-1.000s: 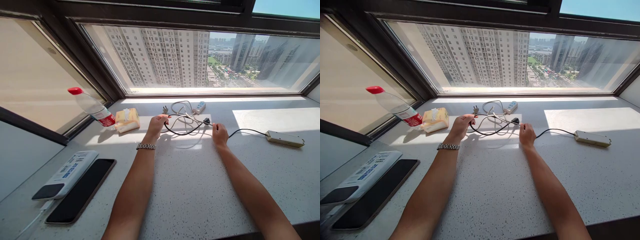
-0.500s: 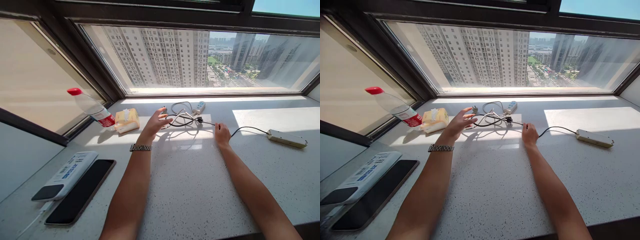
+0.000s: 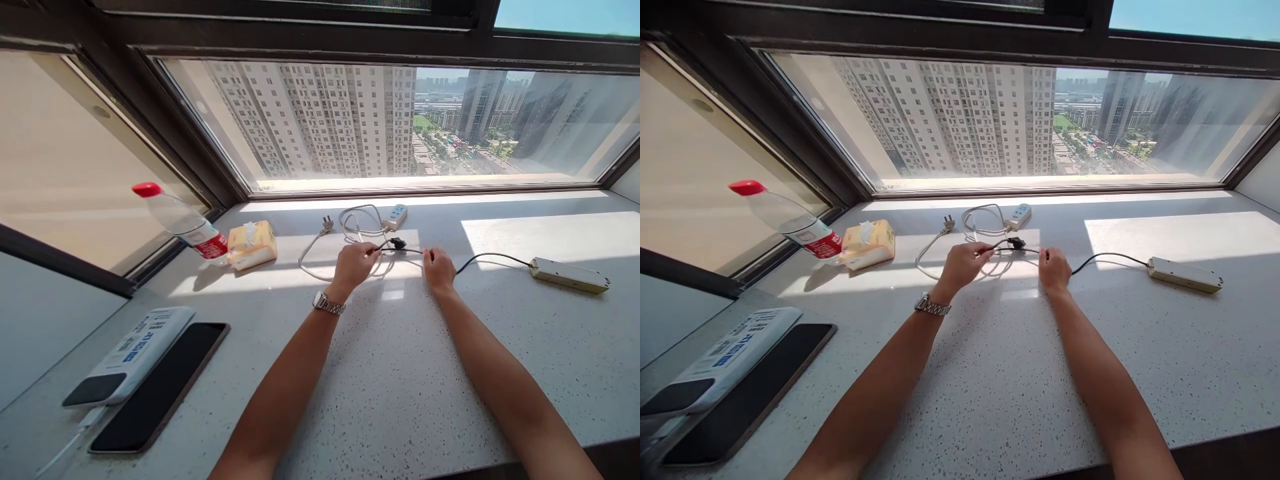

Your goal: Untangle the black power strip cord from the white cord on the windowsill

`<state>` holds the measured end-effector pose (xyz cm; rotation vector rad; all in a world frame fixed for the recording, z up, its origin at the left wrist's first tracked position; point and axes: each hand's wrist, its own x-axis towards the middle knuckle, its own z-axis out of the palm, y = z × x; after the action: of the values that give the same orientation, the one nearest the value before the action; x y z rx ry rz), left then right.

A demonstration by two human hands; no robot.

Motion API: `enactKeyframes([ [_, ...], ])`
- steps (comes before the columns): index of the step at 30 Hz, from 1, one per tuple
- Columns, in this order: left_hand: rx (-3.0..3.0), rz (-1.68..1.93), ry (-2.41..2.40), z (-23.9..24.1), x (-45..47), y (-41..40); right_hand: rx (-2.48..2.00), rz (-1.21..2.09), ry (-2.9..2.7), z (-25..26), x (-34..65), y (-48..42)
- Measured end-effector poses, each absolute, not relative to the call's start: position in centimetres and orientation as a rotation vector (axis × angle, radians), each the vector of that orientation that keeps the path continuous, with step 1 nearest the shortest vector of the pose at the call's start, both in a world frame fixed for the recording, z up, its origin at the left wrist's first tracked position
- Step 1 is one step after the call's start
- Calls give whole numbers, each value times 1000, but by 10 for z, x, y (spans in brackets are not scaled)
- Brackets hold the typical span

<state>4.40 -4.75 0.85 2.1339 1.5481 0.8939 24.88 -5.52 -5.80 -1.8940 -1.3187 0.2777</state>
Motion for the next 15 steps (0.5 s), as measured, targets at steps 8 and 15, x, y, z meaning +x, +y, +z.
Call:
enactKeyframes([
  [8, 1208, 1638, 1271, 30, -41, -22, -1760, 298, -1143, -63, 251, -52],
  [15, 978, 1349, 1299, 10, -41, -19, -1536, 290, -817, -67, 260, -42],
])
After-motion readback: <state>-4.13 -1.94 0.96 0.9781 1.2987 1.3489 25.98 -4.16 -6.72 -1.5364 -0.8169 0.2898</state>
